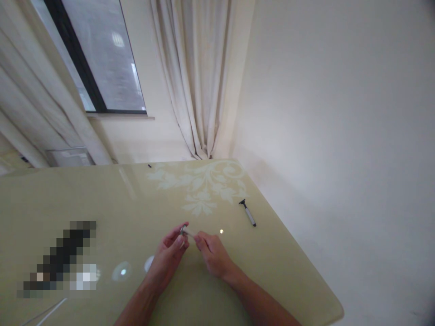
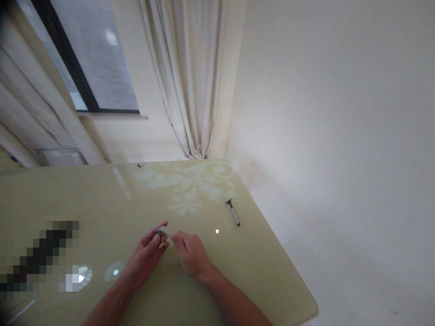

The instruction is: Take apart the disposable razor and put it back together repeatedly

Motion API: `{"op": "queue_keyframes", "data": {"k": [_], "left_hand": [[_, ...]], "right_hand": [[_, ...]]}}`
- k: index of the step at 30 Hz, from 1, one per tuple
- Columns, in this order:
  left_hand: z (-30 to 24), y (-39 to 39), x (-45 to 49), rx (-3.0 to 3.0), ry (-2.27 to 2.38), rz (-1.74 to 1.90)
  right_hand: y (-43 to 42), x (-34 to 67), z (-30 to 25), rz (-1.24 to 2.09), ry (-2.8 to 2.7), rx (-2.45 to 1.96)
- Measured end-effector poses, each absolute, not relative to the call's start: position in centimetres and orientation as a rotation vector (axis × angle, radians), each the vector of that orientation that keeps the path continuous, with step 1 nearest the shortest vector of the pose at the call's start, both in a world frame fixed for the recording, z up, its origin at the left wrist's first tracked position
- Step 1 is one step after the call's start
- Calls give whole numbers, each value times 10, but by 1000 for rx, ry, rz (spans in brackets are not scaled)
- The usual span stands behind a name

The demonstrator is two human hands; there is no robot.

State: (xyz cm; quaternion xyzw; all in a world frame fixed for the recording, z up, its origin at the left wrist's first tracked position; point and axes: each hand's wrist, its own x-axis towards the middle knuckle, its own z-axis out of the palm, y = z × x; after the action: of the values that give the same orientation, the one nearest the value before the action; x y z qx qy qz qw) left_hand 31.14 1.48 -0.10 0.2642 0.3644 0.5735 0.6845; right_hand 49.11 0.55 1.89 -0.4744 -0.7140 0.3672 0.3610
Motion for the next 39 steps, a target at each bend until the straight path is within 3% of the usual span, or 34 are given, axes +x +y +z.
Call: {"op": "queue_keyframes", "data": {"k": [4, 11, 20, 30, 36, 39], "left_hand": [[-2, 16, 311, 624, 818, 1284], [5, 14, 310, 610, 855, 1294], [11, 13, 313, 652, 902, 1260], [3, 12, 311, 647, 856, 1277], [6, 11, 315, 686, 892, 1267], [7, 12, 315, 688, 908, 1271]], "right_hand": [[5, 489, 19, 924, -1798, -1302], [3, 490, 22, 1211, -1754, -1104], [7, 493, 22, 940, -1776, -1315], [8, 497, 19, 1613, -1664, -1009], [9, 496, 24, 992, -1753, -1276], [6, 494, 24, 987, -1789, -1261]]}}
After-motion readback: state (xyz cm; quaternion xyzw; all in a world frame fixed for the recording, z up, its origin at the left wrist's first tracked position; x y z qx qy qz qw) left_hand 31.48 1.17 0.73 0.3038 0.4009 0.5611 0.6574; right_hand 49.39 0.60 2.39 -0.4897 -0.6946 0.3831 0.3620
